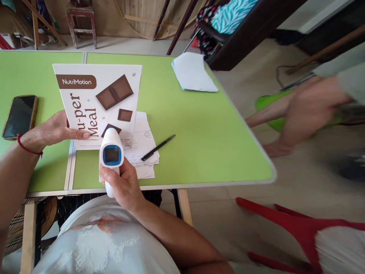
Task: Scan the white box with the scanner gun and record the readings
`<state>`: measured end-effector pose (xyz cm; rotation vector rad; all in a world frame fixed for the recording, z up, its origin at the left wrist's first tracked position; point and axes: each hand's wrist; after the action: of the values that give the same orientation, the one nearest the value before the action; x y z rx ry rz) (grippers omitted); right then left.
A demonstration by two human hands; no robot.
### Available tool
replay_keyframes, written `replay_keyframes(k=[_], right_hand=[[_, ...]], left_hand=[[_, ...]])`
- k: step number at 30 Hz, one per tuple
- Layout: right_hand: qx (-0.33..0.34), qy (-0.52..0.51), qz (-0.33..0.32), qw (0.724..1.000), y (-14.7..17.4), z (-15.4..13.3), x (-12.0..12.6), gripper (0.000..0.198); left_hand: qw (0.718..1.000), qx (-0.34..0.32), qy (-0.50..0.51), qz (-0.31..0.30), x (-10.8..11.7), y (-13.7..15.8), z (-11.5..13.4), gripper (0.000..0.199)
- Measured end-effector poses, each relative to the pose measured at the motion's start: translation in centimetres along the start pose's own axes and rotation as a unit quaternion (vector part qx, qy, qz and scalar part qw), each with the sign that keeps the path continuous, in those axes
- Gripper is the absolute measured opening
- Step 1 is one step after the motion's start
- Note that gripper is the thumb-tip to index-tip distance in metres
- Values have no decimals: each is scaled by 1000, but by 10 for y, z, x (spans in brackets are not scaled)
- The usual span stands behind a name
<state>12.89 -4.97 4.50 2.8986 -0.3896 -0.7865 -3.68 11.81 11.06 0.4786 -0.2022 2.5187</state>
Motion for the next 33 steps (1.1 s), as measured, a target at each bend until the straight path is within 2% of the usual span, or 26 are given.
replay_keyframes(k=[13, 19, 27, 33], right_hand=[[3, 6, -11, 1000, -2, 0, 0, 25], [-11, 20, -1, 1000, 1, -1, -1, 27], [3, 33, -1, 999, 1, 2, 2, 23], [10, 70, 4, 997, 1, -7, 4, 28]], left_hand=[[1000, 15, -11, 4, 1, 0, -1, 68], [1000, 10, -15, -15, 1, 0, 3, 64], [999, 23, -48, 0, 6, 0, -2, 78], [998, 31, -58, 6, 7, 1, -2, 69]])
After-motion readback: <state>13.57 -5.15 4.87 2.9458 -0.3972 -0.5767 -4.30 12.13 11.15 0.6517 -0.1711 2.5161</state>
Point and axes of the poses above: each hand's wrist, its own y-axis away from the middle knuckle, its own x-axis out of the back of the hand, z = x × y, and after that the axes turned 15 degrees about z, right-handed
